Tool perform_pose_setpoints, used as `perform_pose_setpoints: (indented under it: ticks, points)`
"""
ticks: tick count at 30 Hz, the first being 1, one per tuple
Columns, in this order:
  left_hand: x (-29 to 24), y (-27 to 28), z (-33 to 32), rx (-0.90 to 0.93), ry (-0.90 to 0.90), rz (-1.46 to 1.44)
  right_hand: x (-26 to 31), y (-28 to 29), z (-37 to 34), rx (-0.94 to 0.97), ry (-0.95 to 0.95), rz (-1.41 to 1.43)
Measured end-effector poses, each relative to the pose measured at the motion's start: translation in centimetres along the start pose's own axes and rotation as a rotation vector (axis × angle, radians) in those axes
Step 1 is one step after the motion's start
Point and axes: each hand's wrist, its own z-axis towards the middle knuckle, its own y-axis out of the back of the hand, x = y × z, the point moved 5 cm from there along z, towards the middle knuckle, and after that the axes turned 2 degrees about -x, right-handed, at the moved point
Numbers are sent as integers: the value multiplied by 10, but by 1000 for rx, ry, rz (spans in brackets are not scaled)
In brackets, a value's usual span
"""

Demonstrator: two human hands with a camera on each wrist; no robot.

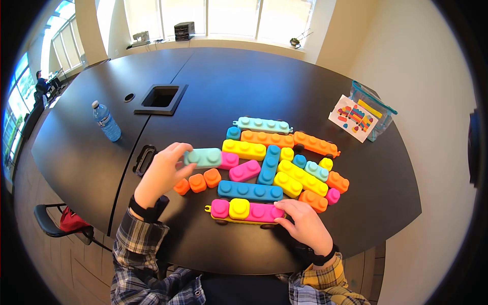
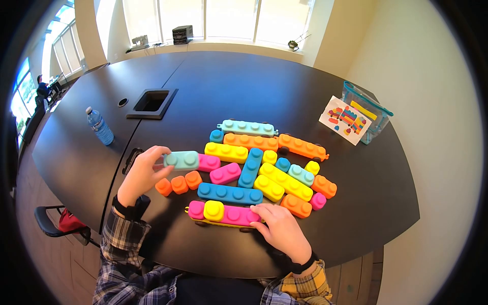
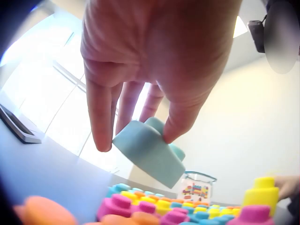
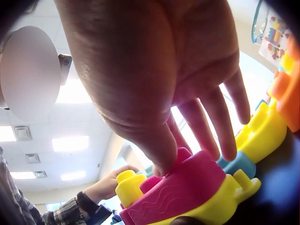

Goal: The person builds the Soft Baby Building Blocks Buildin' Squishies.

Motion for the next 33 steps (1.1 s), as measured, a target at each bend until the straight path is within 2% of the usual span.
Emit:
perform_pose_setpoints:
  ticks: [3, 5, 6, 8, 11, 13, 14, 19, 20, 21, 33]
  points:
    - [-41, -12, -5, 31, -81, -107, 12, 13, 8, -85, 76, -49]
    - [-66, -22, -7, 106, -84, -150, 28, 26, 15, -227, 118, -6]
    - [-77, -26, -6, 163, -49, -189, 34, 29, 19, -226, 114, -10]
    - [-89, -39, -5, 147, -193, -193, 46, 34, 27, -263, 164, 35]
    - [-105, -52, -7, 202, -247, -170, 51, 33, 38, -250, 216, 104]
    - [-112, -53, -10, 216, -233, -152, 45, 30, 39, -190, 165, 129]
    - [-113, -54, -11, 231, -219, -135, 40, 28, 39, -129, 114, 155]
    - [-100, -45, -33, 209, -197, -156, 20, 30, 21, -135, 25, 237]
    - [-91, -46, -41, 262, -134, -105, 15, 29, 17, -118, -9, 262]
    - [-82, -48, -48, 315, -72, -53, 11, 26, 13, -120, -8, 262]
    - [-56, -74, -77, 254, -109, 29, 7, 2, 6, -39, 6, 332]
